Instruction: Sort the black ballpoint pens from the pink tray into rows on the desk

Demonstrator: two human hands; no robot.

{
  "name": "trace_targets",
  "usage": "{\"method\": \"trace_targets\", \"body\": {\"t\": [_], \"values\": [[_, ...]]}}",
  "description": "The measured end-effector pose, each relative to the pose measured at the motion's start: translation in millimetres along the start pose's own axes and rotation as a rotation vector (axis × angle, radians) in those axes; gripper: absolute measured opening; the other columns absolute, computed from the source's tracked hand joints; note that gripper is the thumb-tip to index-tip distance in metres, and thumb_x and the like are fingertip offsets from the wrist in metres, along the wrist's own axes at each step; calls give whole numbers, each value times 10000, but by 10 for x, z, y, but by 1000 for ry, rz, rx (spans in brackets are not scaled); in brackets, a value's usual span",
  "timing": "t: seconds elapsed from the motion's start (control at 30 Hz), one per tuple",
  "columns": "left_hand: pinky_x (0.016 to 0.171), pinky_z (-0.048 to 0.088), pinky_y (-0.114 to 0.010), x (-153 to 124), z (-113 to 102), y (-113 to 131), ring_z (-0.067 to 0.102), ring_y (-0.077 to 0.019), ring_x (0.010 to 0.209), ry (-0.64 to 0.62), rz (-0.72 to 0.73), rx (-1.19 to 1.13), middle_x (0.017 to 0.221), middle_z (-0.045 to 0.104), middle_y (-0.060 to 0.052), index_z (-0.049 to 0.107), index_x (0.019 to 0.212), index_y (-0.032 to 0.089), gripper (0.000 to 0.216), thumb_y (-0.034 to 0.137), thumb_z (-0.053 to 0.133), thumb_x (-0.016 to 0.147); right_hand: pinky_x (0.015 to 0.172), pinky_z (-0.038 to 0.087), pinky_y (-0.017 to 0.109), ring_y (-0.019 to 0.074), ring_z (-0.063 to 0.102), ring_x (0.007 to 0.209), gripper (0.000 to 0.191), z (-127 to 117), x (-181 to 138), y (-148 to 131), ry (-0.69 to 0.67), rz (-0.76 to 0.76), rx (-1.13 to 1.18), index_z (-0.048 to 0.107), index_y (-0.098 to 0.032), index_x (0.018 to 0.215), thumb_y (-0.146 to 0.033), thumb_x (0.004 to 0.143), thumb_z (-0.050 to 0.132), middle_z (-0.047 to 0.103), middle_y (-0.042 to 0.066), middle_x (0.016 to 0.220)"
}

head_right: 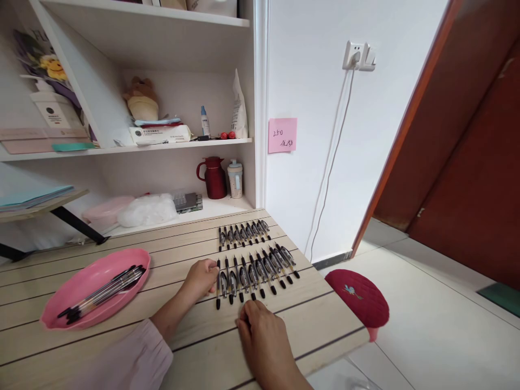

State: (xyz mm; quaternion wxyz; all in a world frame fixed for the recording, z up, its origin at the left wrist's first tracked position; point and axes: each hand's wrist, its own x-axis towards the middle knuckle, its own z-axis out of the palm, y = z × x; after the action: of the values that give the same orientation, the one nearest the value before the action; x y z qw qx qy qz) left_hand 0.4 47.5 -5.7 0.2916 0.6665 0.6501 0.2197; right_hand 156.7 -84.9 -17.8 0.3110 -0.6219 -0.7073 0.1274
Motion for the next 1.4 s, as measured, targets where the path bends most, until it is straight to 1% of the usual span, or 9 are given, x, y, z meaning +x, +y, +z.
{"method": "trace_targets", "body": {"t": [0.17, 0.43, 0.53, 0.7, 0.87, 1.1, 1.4], "values": [[427, 386, -210, 15, 13, -3, 553, -122, 385, -23, -16, -7, 569, 651, -36, 586, 998, 117, 316, 244, 427, 756, 538, 262, 231, 136, 526, 621, 91, -4, 2, -2, -4, 3, -6, 491, -208, 708, -175, 772, 437, 575, -4, 705], [397, 386, -206, 10, 7, 21, 570, -126, 402, -41, -48, -41, 627, 665, -47, 585, 988, 132, 305, 254, 432, 754, 532, 260, 235, 133, 520, 612, 95, 11, 2, 13, -5, 1, -15, 502, -204, 700, -172, 763, 440, 576, -2, 690], [392, 392, -205, -16, -2, 38, 585, -132, 423, -44, -69, -62, 660, 673, -59, 565, 1026, 119, 334, 257, 429, 754, 532, 261, 235, 133, 521, 611, 98, 15, 6, 21, -3, -4, -9, 500, -203, 696, -171, 764, 438, 573, -1, 684], [398, 400, -189, -88, -54, 55, 612, -138, 478, -50, -103, -93, 653, 664, -54, 535, 1072, 108, 367, 264, 433, 756, 532, 262, 232, 130, 521, 610, 98, 20, 1, 25, 10, -1, -1, 498, -203, 695, -165, 764, 441, 573, -4, 683], [394, 401, -183, -146, -124, 37, 611, -133, 477, -58, -120, -104, 675, 663, -51, 529, 1076, 105, 372, 270, 442, 755, 536, 264, 232, 131, 524, 610, 107, 9, 8, 12, 7, 5, 3, 503, -206, 693, -185, 777, 439, 579, -1, 688], [378, 390, -180, -136, -105, 8, 608, -135, 461, -73, -133, -108, 635, 664, -48, 519, 1097, 97, 384, 269, 444, 761, 550, 268, 233, 137, 530, 623, 112, -16, -14, -13, 9, 5, -14, 502, -208, 699, -189, 787, 435, 587, -1, 693], [381, 413, -188, -70, -42, 32, 613, -147, 452, -74, -119, -99, 562, 640, -40, 542, 1051, 97, 348, 247, 454, 749, 544, 271, 233, 135, 533, 619, 106, -24, -1, -30, 7, 4, -21, 505, -205, 700, -173, 776, 438, 583, -3, 695]]}}
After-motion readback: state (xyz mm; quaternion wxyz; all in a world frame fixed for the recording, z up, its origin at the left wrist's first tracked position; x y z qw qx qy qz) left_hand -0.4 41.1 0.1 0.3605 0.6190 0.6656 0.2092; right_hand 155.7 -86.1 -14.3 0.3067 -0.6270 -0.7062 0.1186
